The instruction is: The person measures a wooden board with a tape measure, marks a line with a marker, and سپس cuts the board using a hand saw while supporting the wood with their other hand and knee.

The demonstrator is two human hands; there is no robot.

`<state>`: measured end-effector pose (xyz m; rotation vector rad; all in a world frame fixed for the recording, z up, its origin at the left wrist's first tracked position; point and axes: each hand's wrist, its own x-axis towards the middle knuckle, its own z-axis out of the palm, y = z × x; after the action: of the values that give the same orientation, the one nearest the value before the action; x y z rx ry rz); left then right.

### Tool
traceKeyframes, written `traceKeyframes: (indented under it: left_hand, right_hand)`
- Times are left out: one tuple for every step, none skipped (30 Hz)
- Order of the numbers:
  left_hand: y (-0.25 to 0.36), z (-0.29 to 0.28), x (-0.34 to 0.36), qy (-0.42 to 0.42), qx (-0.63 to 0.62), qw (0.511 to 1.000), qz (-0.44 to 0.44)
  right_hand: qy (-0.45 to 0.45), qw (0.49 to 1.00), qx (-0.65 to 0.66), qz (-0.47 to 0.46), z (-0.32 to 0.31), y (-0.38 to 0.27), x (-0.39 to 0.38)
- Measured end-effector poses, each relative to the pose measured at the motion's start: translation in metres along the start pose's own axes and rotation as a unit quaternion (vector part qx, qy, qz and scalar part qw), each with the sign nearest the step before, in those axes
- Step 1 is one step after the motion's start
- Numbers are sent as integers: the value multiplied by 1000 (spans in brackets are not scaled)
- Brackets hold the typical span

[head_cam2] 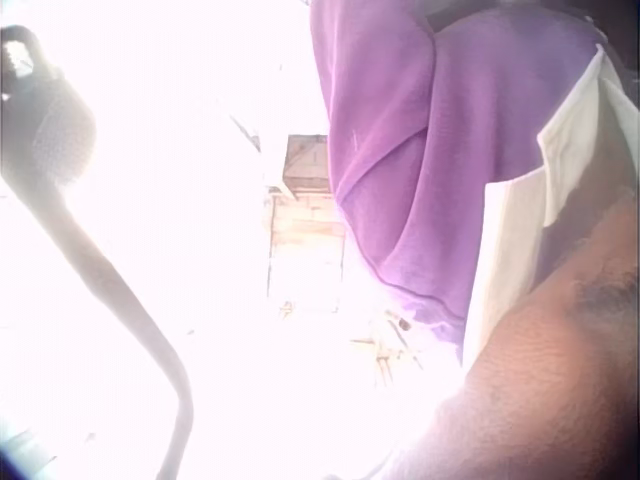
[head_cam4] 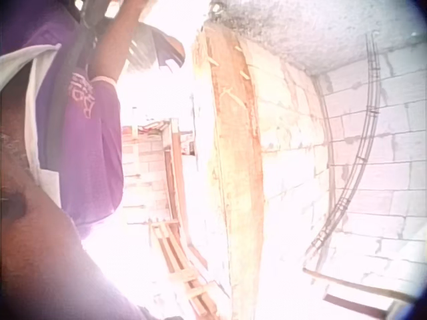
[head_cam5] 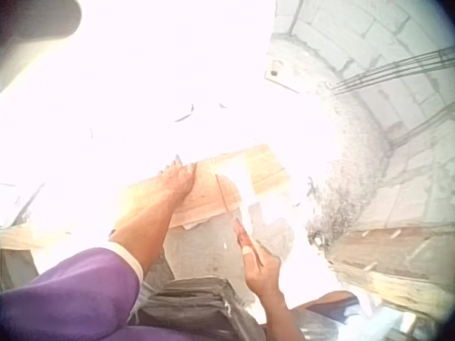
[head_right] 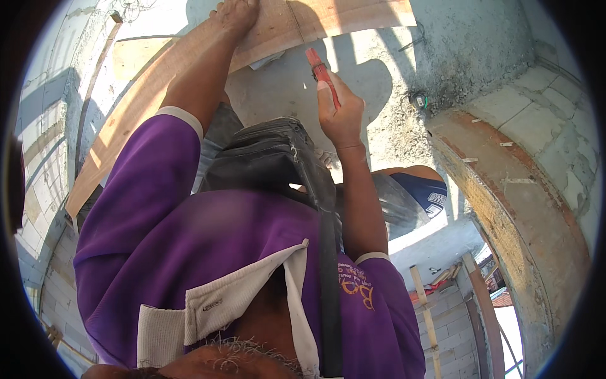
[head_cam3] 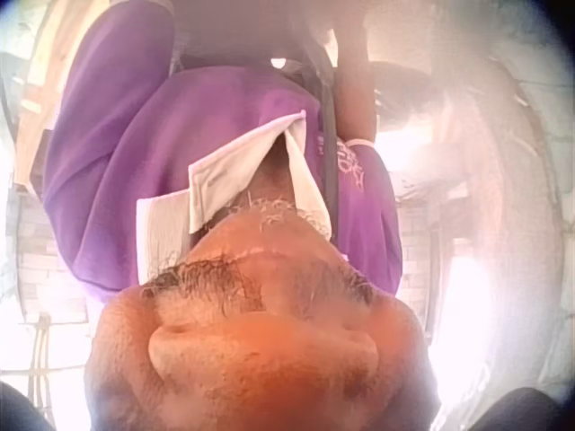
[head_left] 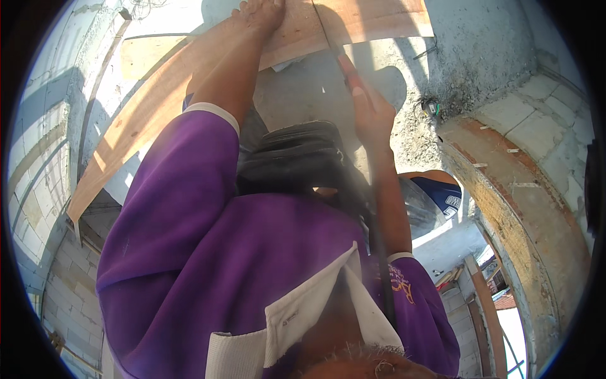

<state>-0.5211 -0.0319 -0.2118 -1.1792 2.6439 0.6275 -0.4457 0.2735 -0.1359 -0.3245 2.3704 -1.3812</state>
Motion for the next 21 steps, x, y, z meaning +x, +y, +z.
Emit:
traceKeyframes:
  left_hand:
    - [1, -5, 0, 7, -3, 1000, 3]
    - [0, -7, -2, -15, -6, 1000, -5]
    - [1, -7, -2, -39, -9, 999, -13]
    - [1, -7, -2, -40, -9, 999, -14]
    - [0, -6, -1, -23, 1, 1000, -10]
    - [0, -3, 0, -12, 11, 1000, -7]
    - [0, 0, 0, -20, 10, 1000, -13]
    - [0, 3, 1, -23, 18, 999, -17]
    - [0, 3, 1, -24, 28, 999, -16]
    - [1, 3, 0, -28, 29, 999, -14]
    - [2, 2, 0, -16, 14, 1000, -13]
    - [3, 0, -1, -1, -3, 1000, -11]
    - [5, -3, -3, 10, -7, 1000, -12]
    - [5, -7, -5, 4, 5, 1000, -12]
    - [6, -9, -5, -9, 17, 1000, -9]
    - [4, -9, -8, -17, 18, 1000, -11]
    - [3, -6, -6, -11, 10, 1000, -8]
    - [0, -3, -3, 2, 5, 1000, -6]
    - [-3, 3, 2, 4, 8, 1000, -7]
    - [-5, 13, 7, 7, -7, 1000, 7]
    - [-13, 22, 11, 14, -17, 1000, 11]
  right_hand:
    - [17, 998, 10, -56, 1, 1, -1]
    - [15, 998, -3, -65, -3, 0, -9]
    - [-7, 999, -11, -39, -10, -4, -21]
    - [3, 1000, 8, 11, -23, -11, -41]
    - [-17, 999, 11, 37, -40, -20, -65]
    - [22, 1000, 14, 11, -55, -29, -86]
    - [36, 998, 21, -48, -60, -30, -91]
    - [23, 999, -1, -29, -64, -31, -96]
    - [11, 998, 32, -49, -61, -27, -89]
    - [13, 996, 50, -75, -50, -18, -74]
    - [-9, 997, 50, -50, -35, -8, -54]
    - [0, 1000, 16, -9, -14, 6, -30]
    - [3, 997, -20, -70, -1, 17, -9]
    - [9, 999, -21, -36, 3, 21, -4]
    - [5, 999, 7, -44, 8, 23, 3]
    - [-8, 999, 23, -43, 0, 18, -8]
    - [5, 1000, 2, -20, -10, 9, -19]
    - [-4, 999, -30, -17, -28, -8, -44]
    - [20, 999, -31, -4, -46, -26, -68]
    - [13, 998, -58, -12, -66, -43, -92]
    - [32, 994, -96, -47, -78, -58, -107]
